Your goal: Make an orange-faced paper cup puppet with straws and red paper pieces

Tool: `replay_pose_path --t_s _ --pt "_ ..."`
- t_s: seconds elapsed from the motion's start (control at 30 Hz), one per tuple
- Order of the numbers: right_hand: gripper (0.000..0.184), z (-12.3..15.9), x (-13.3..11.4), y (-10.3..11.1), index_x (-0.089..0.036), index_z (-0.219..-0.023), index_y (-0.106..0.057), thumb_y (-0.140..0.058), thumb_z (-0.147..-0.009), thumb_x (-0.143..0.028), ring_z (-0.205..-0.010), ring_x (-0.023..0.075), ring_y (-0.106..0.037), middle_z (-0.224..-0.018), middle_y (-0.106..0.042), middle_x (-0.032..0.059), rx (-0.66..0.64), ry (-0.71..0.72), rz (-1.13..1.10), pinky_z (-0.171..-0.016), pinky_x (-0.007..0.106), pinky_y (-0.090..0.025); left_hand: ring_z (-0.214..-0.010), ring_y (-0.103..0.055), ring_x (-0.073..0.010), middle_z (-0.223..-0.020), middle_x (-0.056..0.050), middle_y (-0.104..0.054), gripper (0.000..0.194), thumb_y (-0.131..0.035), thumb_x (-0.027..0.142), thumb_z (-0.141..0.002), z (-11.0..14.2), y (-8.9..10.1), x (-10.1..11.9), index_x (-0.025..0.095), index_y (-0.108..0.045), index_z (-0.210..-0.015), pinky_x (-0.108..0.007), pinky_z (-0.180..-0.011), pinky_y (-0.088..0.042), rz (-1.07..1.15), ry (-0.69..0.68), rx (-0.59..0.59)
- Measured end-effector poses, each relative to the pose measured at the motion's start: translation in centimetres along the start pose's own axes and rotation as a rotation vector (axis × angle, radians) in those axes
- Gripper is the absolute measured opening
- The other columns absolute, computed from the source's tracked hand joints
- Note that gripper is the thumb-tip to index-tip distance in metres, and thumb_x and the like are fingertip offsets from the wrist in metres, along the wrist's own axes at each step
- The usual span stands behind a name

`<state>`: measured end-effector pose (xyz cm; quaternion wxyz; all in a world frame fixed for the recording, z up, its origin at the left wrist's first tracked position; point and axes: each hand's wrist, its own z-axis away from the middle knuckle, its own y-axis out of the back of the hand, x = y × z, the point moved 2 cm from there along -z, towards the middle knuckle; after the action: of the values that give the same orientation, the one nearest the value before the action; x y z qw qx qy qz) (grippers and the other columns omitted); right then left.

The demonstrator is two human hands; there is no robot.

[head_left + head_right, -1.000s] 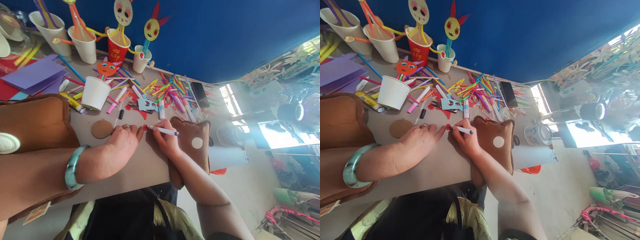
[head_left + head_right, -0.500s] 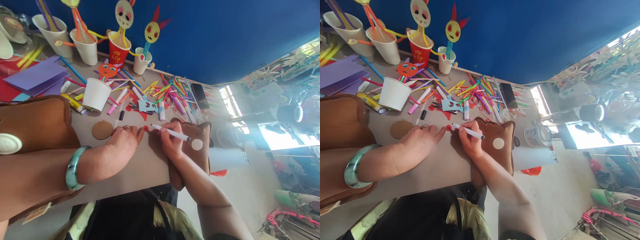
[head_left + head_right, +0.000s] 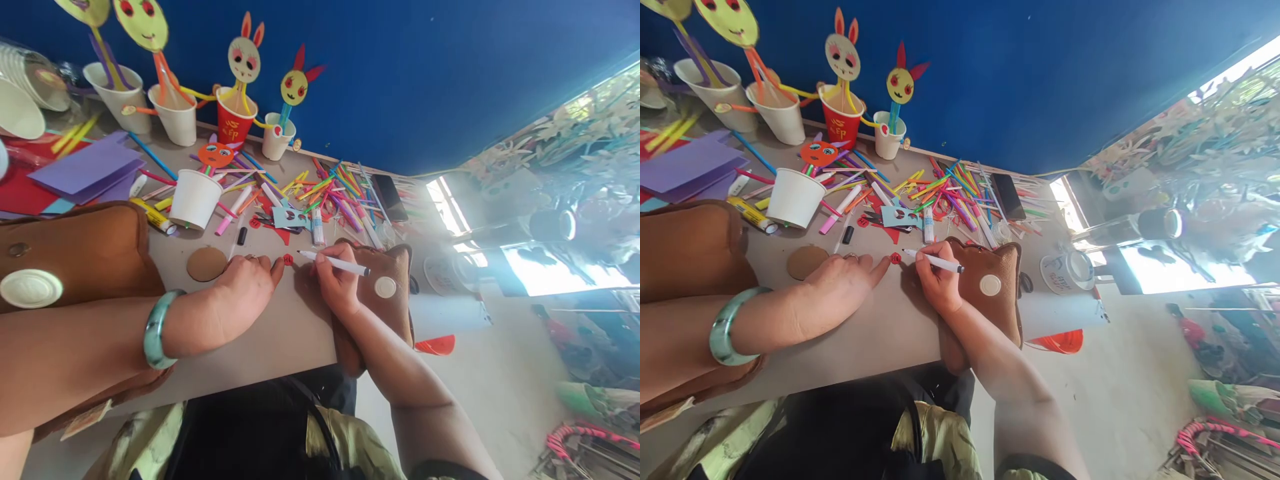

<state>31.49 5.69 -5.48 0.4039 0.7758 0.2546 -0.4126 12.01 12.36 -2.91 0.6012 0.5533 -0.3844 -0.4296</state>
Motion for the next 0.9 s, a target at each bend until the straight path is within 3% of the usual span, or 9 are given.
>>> replay_pose_path --t_s 0.1,0.33,0.53,0.63,0.8,0.9 --pt "0.018 -0.2 -0.2 0.0 -0.023 -0.082 -0.05 -0.059 -0.092 -0.035 -0.049 0.0118 -0.05 -0.059 -0.055 -0.0053 0.003 0.014 -0.005 -0.049 0.027 -0.039 -0.078 -0.061 -0.0244 -0.088 -0.013 -0.063 0.061 -0.041 0.002 -0.088 -0.2 0.3 0.1 0.005 -0.037 -0.149 -0.035 -0.063 -0.041 -0.111 0.011 0.064" --pt "0.017 -0.2 -0.2 -0.2 -0.024 -0.082 -0.047 -0.057 -0.091 -0.035 -0.048 0.0117 -0.049 -0.057 -0.053 -0.0066 -0.001 -0.041 -0.018 -0.05 0.026 -0.038 -0.073 -0.064 -0.0221 -0.083 -0.012 -0.065 0.053 -0.037 -0.001 -0.088 -0.4 1.2 0.1 0.005 -0.051 -0.139 -0.033 -0.059 -0.041 -0.115 -0.019 0.096" --pt "0.017 -0.4 -0.3 -0.2 -0.024 -0.081 -0.046 -0.057 -0.09 -0.034 -0.047 0.011 -0.048 -0.056 -0.052 -0.0075 0.01 -0.053 -0.021 -0.048 0.025 -0.036 -0.077 -0.066 -0.0224 -0.086 -0.013 -0.065 0.057 -0.037 -0.001 -0.088 -0.6 1.1 -0.1 0.004 -0.044 -0.145 -0.033 -0.061 -0.043 -0.093 -0.013 0.079" --pt "0.017 -0.5 -0.1 -0.3 -0.024 -0.082 -0.046 -0.057 -0.09 -0.035 -0.047 0.0108 -0.048 -0.056 -0.051 -0.0079 0.022 -0.057 -0.039 -0.048 0.025 -0.036 -0.075 -0.066 -0.0225 -0.086 -0.013 -0.066 0.057 -0.034 -0.003 -0.089 -0.4 1.2 -0.2 0.005 -0.045 -0.144 -0.033 -0.061 -0.043 -0.1 -0.001 0.055" --pt "0.017 -0.5 0.1 -0.4 -0.023 -0.083 -0.046 -0.057 -0.089 -0.035 -0.047 0.0096 -0.048 -0.06 -0.052 -0.0079 0.029 -0.071 -0.071 -0.048 0.024 -0.036 -0.077 -0.066 -0.023 -0.089 -0.014 -0.067 0.055 -0.034 -0.003 -0.09 -0.1 1.6 -0.4 0.004 -0.046 -0.143 -0.034 -0.065 -0.044 -0.103 0.004 0.114" --pt "0.018 -0.6 0.3 -0.5 -0.023 -0.083 -0.045 -0.058 -0.089 -0.036 -0.046 0.0094 -0.049 -0.06 -0.052 -0.0083 0.033 -0.082 -0.089 -0.048 0.024 -0.037 -0.076 -0.067 -0.0233 -0.087 -0.014 -0.068 0.055 -0.033 -0.003 -0.089 -0.4 1.7 -0.5 0.004 -0.047 -0.142 -0.034 -0.063 -0.043 -0.113 -0.002 0.075"
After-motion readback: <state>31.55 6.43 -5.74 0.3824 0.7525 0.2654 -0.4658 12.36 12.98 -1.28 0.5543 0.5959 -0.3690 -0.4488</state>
